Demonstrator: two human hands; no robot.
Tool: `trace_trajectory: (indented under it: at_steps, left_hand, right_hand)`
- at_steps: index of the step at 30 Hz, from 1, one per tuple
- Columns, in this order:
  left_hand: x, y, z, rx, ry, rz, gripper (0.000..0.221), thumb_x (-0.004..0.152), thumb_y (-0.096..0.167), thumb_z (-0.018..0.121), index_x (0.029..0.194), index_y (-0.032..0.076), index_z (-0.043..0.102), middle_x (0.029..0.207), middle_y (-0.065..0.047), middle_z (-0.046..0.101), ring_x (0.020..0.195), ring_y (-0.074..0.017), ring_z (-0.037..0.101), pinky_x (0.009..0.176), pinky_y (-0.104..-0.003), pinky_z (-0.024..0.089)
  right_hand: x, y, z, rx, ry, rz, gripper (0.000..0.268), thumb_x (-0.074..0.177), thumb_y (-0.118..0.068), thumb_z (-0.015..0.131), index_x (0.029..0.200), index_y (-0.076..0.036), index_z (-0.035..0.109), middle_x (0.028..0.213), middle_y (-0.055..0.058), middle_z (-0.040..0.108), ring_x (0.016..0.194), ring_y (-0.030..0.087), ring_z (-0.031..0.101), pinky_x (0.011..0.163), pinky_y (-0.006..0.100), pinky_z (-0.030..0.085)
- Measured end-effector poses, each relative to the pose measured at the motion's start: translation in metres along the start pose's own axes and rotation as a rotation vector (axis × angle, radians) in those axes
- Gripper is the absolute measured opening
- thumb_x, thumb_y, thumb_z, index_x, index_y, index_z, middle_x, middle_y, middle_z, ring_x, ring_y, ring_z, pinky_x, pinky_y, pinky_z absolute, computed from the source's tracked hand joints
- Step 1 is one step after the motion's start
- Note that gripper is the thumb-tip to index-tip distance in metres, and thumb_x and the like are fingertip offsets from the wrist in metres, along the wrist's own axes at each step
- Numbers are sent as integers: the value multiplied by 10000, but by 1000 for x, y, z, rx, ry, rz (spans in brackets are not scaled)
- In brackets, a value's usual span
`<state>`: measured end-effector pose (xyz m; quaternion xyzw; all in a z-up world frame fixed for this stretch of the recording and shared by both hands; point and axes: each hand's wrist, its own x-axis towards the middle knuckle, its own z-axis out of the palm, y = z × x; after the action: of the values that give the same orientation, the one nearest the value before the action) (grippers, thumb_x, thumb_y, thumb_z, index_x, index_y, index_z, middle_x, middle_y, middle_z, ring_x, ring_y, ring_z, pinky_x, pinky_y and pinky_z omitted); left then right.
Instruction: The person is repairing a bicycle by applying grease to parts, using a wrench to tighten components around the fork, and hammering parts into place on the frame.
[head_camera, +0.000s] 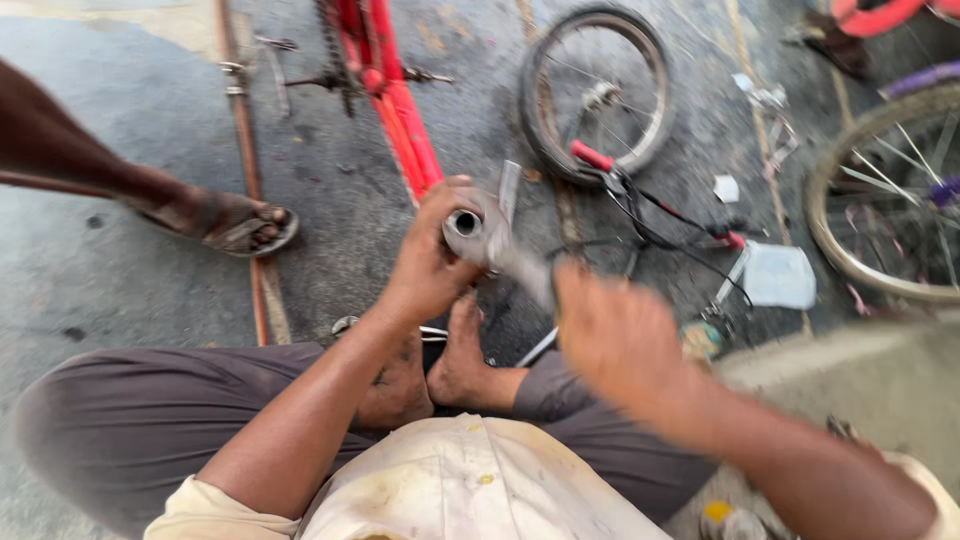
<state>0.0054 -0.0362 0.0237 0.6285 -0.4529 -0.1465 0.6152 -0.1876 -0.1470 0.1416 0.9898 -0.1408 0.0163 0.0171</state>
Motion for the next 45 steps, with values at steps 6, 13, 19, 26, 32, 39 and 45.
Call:
trace_trajectory:
  at_steps: [6, 13, 19, 26, 32, 39, 45]
  left_hand:
    - [-2, -1, -4, -39, -40, -15, 283, 879, 112, 794, 1101, 68, 624, 1303, -80, 688, 1406, -334, 528, 1179, -446, 413]
    - [-4, -8, 2, -195, 20, -132, 579, 760, 106, 777, 1304, 44, 589, 1444, -134, 499, 1392, -311, 514, 1136, -400, 436]
    - [-1, -11, 1, -29, -1, 24, 536, 728, 113, 813, 1229, 67, 630, 1297, -100, 638, 1429, -323, 488, 1190, -430, 402]
    - [-3, -7, 0, -54, -27, 7, 265, 894, 110, 786, 1104, 88, 626, 1263, -82, 671, 1458, -313, 490, 1204, -438, 403]
    - [0, 1, -3, -107, -51, -87, 406, 854, 142, 754, 1226, 57, 616, 1356, -135, 574, 1408, -328, 505, 1144, -424, 431]
    - [2, -4, -1, -102, -60, -115, 558, 805, 129, 775, 1323, 30, 592, 1446, -139, 510, 1412, -275, 510, 1131, -395, 454]
    - [-1, -9, 0, -226, -57, -150, 560, 776, 94, 766, 1308, 50, 596, 1447, -123, 493, 1387, -282, 529, 1134, -384, 464]
  right_hand:
    - [62, 94, 36, 125, 245, -208, 211, 905, -12, 617, 1112, -56, 622, 929, 110, 609, 899, 324, 607, 833, 462, 492]
    - [109, 92, 50, -103, 160, -422, 282, 834, -46, 641, 1108, -113, 652, 936, 67, 586, 946, 272, 583, 883, 408, 478]
    - [37, 6, -22, -260, -33, -144, 239, 811, -75, 634, 1044, -23, 614, 799, 82, 570, 739, 233, 617, 522, 358, 517]
    - [10, 58, 28, 90, 232, -5, 150, 930, -34, 613, 1079, -47, 604, 784, 98, 557, 697, 294, 571, 614, 450, 470]
    - [90, 105, 54, -96, 128, -316, 168, 905, -16, 622, 1064, -73, 619, 912, 90, 594, 865, 268, 567, 783, 406, 468]
    - [100, 95, 37, -240, 147, -409, 176, 861, -83, 657, 1030, -116, 619, 914, 57, 588, 939, 256, 587, 871, 385, 493]
    - [97, 93, 26, -340, 85, -397, 208, 887, -84, 644, 1089, -131, 622, 914, 55, 582, 932, 245, 589, 843, 377, 490]
